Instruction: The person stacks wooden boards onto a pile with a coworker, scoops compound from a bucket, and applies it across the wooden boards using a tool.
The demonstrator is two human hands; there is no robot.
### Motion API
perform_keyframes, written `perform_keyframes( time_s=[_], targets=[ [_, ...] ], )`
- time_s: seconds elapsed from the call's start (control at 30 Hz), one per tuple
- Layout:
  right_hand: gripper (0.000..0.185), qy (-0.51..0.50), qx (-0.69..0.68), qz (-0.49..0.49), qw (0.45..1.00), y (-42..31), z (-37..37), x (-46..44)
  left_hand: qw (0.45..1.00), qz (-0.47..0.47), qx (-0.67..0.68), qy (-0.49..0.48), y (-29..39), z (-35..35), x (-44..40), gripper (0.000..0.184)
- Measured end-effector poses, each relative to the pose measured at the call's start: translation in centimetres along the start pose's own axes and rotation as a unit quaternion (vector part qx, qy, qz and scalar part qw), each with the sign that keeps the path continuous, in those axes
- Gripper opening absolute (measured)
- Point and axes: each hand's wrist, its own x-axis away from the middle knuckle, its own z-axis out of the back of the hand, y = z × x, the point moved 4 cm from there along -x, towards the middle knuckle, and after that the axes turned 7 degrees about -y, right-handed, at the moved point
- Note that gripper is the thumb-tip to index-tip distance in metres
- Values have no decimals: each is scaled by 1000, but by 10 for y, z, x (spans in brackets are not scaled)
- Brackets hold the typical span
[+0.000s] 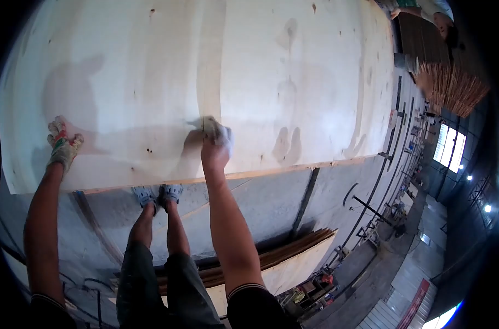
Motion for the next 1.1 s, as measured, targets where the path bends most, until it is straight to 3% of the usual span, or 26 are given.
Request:
perform_keyframes(
  time_s=[0.03,0.07,0.17,0.2,0.27,0.33,0.37,0.4,0.47,0.5,0.57,0.6,0.67,0.77,0.83,0.87,0.9,0.93,0.97,1.03,1.07,1.1],
  targets=[
    [26,-27,113,137,984,-6,0,0,1000,2,7,8,0,2,0,89],
    [36,-24,61,264,962,-13,9,9,1000,2,14,15,0,2,0,89],
    [41,-103,78,295,947,23,31,62,999,12,35,2,3,6,2,91],
    [43,-88,106,276,951,39,29,92,999,13,36,2,-6,-5,-6,91],
    [44,-91,122,225,962,36,10,125,992,-66,-41,100,-26,-30,-20,88],
    [34,-146,103,125,976,5,-4,138,995,-40,-51,74,-22,-31,-17,88],
    [34,-143,101,130,976,-9,-14,139,997,-9,-59,57,-22,-28,-22,88],
    [29,-151,-41,45,987,-15,-26,141,996,-4,-60,62,-22,-34,-30,88],
    [21,-144,-290,-129,937,-31,-56,139,1000,9,1,16,-17,-19,-16,92],
    [21,-157,-294,-124,935,-38,-73,124,999,7,45,-7,-6,1,0,94],
    [18,-113,-154,-58,980,-45,-97,94,997,8,76,-27,-2,11,8,99],
    [18,-109,-155,-60,980,-52,-98,86,997,14,74,-29,1,10,7,99],
    [16,-61,81,204,974,-95,-89,75,996,35,70,-40,2,7,4,100],
    [17,-164,81,235,955,-97,-81,111,994,31,87,-66,14,27,13,99],
    [17,-232,21,92,968,-73,-92,139,994,38,56,-83,12,37,17,96],
    [17,-231,19,101,968,-71,-95,161,993,22,38,-114,10,45,21,93],
    [17,-219,-61,32,973,-67,-98,176,990,7,21,-139,5,54,15,90],
    [19,-213,-140,-37,966,-71,-107,185,986,-113,-10,-122,-12,37,-9,80],
    [19,-221,-142,-32,964,-95,-114,193,987,-103,-8,-121,-51,39,-23,80],
    [24,-211,-225,-137,941,-146,-121,208,982,-161,100,-14,-100,57,-41,72],
    [24,-201,-239,-129,941,-152,-138,210,983,-164,69,44,-128,109,-17,74],
    [25,-173,-293,-138,930,-175,-148,207,988,-122,19,95,-171,96,-26,79]
  ],
)
